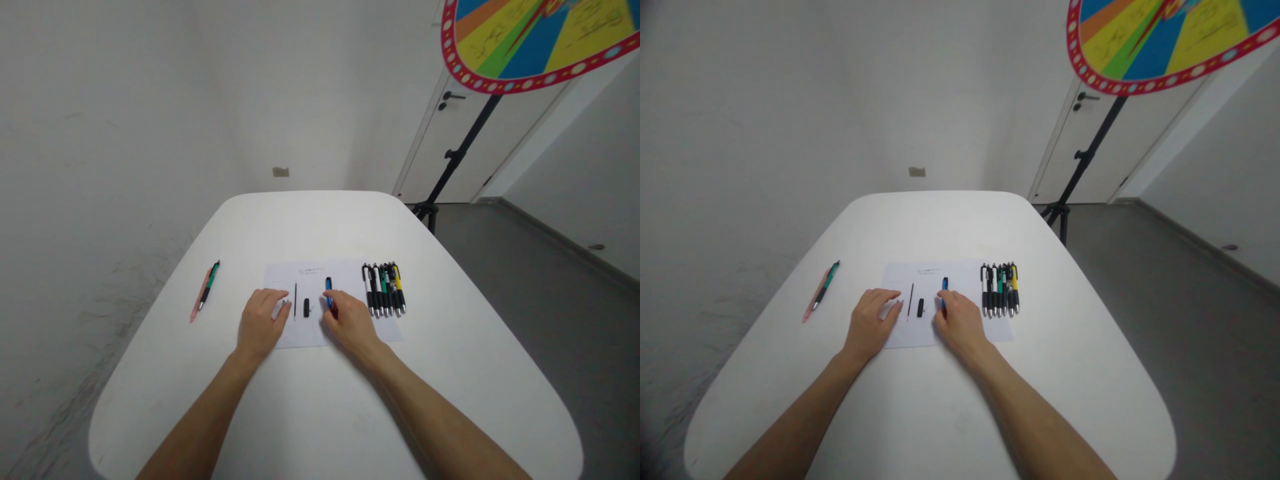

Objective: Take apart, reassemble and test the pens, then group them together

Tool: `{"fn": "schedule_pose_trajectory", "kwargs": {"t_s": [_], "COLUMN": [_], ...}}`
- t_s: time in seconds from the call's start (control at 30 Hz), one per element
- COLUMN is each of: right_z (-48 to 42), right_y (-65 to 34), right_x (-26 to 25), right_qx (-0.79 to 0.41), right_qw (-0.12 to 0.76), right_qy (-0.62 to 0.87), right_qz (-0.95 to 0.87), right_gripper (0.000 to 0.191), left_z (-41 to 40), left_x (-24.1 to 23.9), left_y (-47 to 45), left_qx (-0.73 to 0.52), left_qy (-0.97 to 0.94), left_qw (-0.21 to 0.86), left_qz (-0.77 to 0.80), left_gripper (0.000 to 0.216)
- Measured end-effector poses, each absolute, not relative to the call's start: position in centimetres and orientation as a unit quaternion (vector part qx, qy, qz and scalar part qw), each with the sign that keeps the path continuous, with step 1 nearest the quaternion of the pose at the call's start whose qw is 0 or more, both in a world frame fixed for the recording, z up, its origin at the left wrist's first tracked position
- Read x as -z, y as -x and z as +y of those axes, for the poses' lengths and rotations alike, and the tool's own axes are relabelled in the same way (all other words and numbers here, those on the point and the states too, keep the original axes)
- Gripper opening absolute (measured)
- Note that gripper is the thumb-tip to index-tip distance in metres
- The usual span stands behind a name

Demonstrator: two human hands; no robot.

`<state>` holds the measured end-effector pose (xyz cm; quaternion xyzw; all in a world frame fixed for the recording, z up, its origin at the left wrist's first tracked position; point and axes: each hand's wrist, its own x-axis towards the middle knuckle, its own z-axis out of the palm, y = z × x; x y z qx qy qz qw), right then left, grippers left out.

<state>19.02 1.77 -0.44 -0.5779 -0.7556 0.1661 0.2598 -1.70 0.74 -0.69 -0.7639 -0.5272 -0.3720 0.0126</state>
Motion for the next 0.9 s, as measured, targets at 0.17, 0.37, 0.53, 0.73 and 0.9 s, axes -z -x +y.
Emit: {"fn": "schedule_pose_trajectory", "kwargs": {"t_s": [0.17, 0.37, 0.53, 0.73, 0.9], "right_z": [1.8, 1.8, 1.9, 2.3, 2.5], "right_y": [-19.1, -19.1, -19.4, -20.0, -20.3], "right_x": [0.4, 0.3, 0.1, -0.4, -0.4], "right_qx": [-0.176, -0.18, -0.19, -0.157, -0.148], "right_qw": [0.266, 0.28, 0.315, 0.315, 0.291], "right_qy": [0.588, 0.587, 0.605, 0.643, 0.66], "right_qz": [-0.744, -0.738, -0.706, -0.68, -0.677], "right_gripper": [0.035, 0.032, 0.032, 0.028, 0.024], "left_z": [1.0, 1.4, 1.5, 1.4, 1.3], "left_x": [0.7, 0.4, 0.4, 0.4, 0.4], "left_y": [2.1, 3.1, 3.7, 3.8, 3.8], "left_qx": [0.384, 0.393, 0.395, 0.405, 0.41], "left_qy": [0.738, 0.714, 0.703, 0.697, 0.693], "left_qw": [0.016, 0.019, 0.019, 0.019, 0.027], "left_qz": [-0.555, -0.579, -0.592, -0.591, -0.592], "left_gripper": [0.016, 0.017, 0.017, 0.015, 0.013]}}
